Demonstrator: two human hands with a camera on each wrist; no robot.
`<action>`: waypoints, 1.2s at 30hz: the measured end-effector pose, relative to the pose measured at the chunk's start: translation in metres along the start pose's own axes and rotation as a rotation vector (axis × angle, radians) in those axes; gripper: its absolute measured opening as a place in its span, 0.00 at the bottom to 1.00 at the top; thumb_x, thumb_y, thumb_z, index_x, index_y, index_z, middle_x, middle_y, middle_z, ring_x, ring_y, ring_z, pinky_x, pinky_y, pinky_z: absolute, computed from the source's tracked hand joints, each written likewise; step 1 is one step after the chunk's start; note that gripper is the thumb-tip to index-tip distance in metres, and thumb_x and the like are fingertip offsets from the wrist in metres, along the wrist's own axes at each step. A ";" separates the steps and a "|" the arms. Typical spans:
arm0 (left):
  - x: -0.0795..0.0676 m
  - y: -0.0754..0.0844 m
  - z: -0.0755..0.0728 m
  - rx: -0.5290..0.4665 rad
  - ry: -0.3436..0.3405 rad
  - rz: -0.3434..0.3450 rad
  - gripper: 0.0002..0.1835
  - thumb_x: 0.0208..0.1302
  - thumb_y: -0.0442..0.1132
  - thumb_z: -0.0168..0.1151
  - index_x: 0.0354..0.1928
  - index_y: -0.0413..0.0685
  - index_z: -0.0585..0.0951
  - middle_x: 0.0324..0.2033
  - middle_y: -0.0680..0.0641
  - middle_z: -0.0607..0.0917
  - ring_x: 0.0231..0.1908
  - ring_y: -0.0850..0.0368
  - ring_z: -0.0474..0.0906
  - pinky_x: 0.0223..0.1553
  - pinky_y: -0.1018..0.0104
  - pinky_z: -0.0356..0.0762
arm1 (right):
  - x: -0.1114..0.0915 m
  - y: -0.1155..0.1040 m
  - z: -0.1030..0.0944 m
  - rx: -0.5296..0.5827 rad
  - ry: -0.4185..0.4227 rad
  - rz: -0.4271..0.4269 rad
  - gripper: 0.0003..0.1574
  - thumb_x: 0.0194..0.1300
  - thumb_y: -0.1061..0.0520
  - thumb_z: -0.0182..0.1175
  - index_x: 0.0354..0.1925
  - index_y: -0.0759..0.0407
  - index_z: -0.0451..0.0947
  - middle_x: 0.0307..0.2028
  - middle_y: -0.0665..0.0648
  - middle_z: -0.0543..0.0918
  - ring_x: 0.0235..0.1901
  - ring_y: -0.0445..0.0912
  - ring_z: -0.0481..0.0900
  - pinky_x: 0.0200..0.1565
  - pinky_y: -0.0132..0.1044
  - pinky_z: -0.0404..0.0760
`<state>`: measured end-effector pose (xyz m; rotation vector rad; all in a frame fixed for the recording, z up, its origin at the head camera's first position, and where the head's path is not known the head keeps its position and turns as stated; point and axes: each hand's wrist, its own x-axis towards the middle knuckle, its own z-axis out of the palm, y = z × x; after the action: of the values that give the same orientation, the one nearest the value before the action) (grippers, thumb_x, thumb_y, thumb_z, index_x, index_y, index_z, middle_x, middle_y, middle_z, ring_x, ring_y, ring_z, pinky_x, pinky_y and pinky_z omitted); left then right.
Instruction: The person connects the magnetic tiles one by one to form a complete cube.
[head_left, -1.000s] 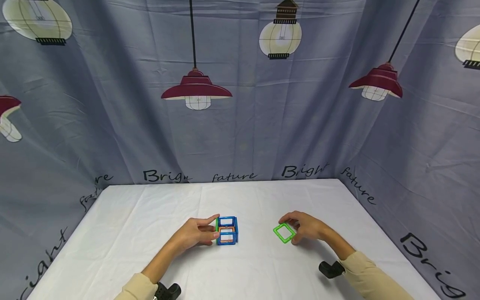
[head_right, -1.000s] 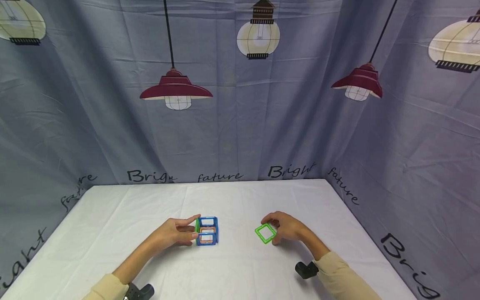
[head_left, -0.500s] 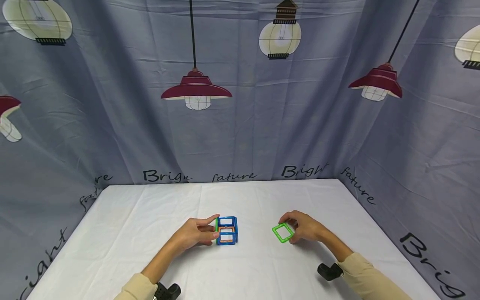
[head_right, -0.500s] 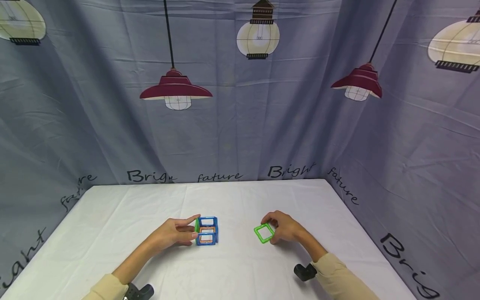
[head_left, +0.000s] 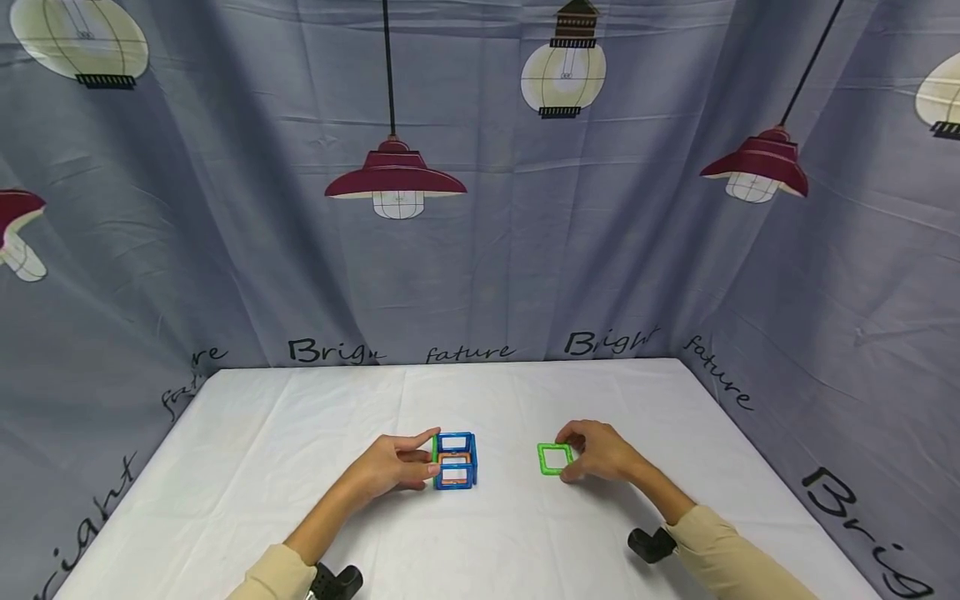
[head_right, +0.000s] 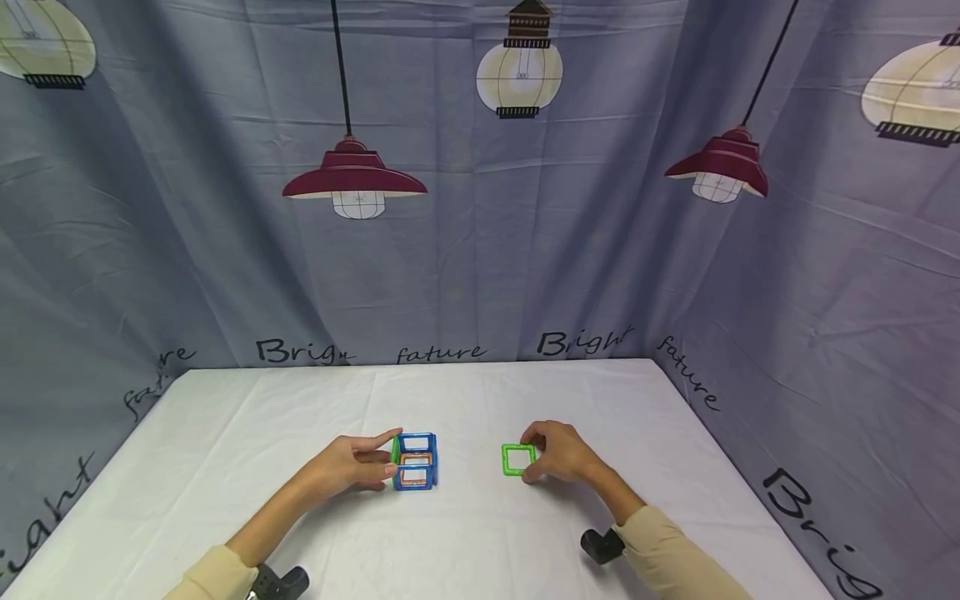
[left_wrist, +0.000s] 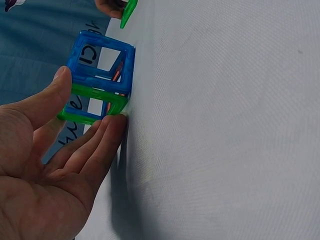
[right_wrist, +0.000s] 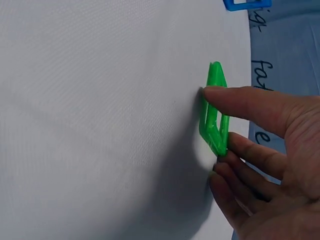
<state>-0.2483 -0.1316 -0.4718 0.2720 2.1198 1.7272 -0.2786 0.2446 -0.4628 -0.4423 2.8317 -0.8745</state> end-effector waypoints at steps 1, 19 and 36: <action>0.000 0.001 0.000 0.002 0.000 -0.002 0.39 0.62 0.40 0.73 0.74 0.45 0.68 0.60 0.28 0.79 0.46 0.52 0.86 0.46 0.57 0.88 | 0.001 -0.001 0.000 0.001 0.004 0.002 0.30 0.41 0.57 0.82 0.45 0.58 0.83 0.39 0.53 0.82 0.41 0.47 0.76 0.47 0.43 0.78; -0.001 0.002 -0.001 0.012 0.010 -0.018 0.38 0.62 0.40 0.73 0.74 0.47 0.70 0.60 0.29 0.80 0.44 0.51 0.87 0.46 0.57 0.88 | 0.024 -0.076 0.003 0.061 0.008 -0.119 0.29 0.43 0.52 0.81 0.46 0.55 0.84 0.42 0.57 0.85 0.44 0.52 0.80 0.43 0.40 0.78; 0.000 0.001 -0.003 -0.025 -0.016 -0.005 0.39 0.63 0.40 0.73 0.74 0.45 0.68 0.59 0.31 0.81 0.46 0.52 0.86 0.47 0.56 0.88 | 0.037 -0.129 0.025 0.026 -0.051 -0.242 0.29 0.45 0.53 0.81 0.46 0.59 0.84 0.41 0.54 0.85 0.44 0.54 0.81 0.42 0.40 0.80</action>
<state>-0.2499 -0.1340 -0.4707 0.2719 2.0851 1.7413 -0.2775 0.1179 -0.4120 -0.8046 2.7562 -0.9249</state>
